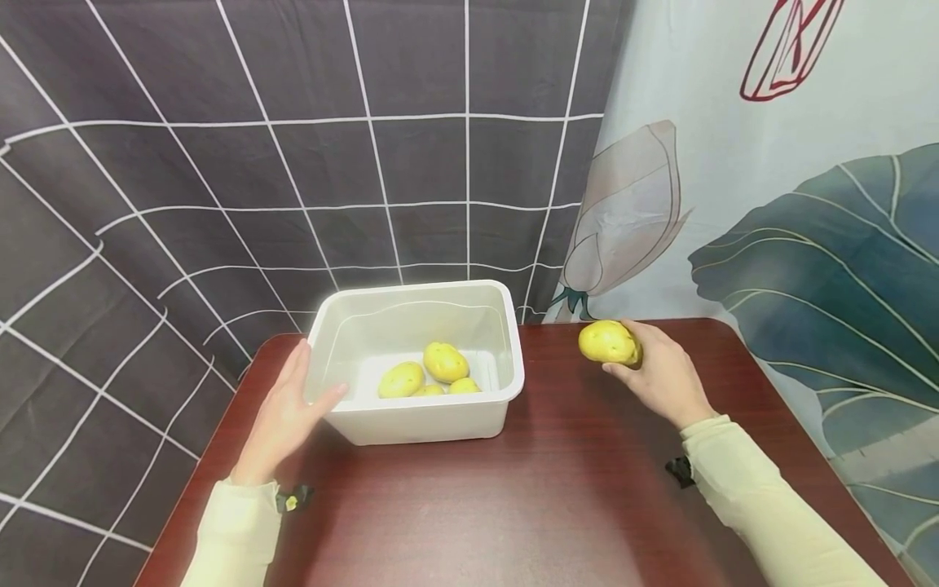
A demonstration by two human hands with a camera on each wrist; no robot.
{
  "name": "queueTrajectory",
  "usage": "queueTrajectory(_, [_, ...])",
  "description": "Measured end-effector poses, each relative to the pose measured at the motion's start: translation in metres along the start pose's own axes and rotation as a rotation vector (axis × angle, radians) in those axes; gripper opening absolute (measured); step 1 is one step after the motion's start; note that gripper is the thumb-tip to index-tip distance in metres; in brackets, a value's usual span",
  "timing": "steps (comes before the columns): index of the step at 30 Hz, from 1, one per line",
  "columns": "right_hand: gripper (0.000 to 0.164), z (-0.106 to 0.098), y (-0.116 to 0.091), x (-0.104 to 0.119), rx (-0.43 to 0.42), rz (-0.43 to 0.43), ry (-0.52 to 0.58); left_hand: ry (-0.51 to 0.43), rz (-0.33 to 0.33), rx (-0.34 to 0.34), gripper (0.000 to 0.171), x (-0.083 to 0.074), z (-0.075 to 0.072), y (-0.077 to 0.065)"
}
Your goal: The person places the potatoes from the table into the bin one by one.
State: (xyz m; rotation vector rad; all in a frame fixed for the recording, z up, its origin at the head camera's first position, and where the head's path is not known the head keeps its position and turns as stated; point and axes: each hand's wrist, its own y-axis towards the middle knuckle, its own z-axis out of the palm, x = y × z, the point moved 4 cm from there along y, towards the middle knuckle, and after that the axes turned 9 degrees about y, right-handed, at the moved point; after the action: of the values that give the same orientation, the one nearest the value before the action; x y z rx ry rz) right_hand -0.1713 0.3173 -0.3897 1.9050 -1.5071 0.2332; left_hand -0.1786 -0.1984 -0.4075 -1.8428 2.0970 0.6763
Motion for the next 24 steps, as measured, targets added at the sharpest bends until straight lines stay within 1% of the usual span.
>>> queueTrajectory(16, [0.068, 0.003, 0.007, 0.035, -0.035, -0.061, 0.016, 0.001, 0.010, -0.015, 0.101, 0.000, 0.000, 0.000])
queueTrajectory(24, [0.069, 0.005, 0.011, 0.048, -0.048, -0.092, 0.026, 0.007, 0.009, -0.006, 0.102, -0.001, -0.001, 0.000])
